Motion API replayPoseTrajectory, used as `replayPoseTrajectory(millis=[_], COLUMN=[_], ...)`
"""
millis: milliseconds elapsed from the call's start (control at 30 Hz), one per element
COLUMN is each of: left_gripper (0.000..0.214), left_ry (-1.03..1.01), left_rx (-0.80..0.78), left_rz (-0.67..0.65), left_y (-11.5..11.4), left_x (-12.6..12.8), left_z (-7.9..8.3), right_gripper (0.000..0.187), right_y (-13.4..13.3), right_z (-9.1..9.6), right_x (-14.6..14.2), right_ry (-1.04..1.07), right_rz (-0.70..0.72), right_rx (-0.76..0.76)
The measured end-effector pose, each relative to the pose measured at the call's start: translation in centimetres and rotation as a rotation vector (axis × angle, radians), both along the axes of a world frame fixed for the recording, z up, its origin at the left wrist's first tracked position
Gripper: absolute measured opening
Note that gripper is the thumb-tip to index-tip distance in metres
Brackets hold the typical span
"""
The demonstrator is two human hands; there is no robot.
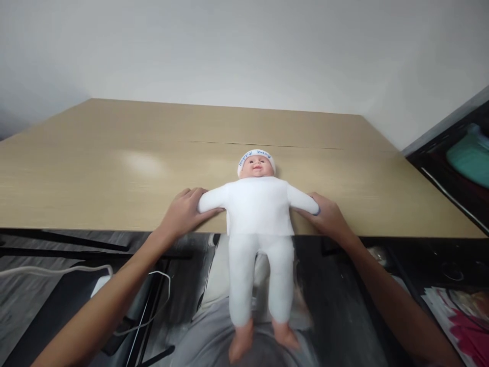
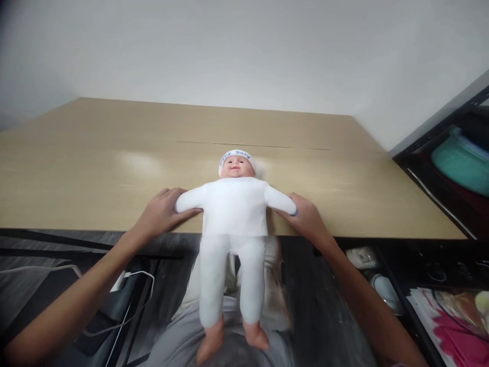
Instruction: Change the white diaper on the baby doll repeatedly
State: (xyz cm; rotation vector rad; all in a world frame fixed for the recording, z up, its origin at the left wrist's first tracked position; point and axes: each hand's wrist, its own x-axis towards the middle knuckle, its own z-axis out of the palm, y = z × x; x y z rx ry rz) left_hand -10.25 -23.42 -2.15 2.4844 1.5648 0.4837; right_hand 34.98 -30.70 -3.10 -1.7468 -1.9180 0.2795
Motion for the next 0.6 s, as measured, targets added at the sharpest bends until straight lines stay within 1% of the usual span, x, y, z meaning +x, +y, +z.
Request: replayPoseTrajectory(millis=[133, 400, 600], left_gripper=[0.079, 0.078, 0.082], left_ry=[0.022, -0.011, -0.046], left_rx=[0.047, 0.092, 0.093], left_rz=[-0.018, -0.028, 0.001], left_y=[4.2, 14.2, 20.3], left_x=[0.0, 0.8, 2.0], left_z=[-0.5, -1.3, -1.4], right_gripper=[0.055, 0.072, 0.081], right_y=[4.8, 13.1, 19.0], right_z=[-0.5, -1.2, -1.7], right_x=[-0.1, 1.0, 2.0], right_ry=[-0.035, -0.064, -0.071], right_rz=[0.004, -0.003, -0.052], right_rx=[0.023, 0.081, 0.085])
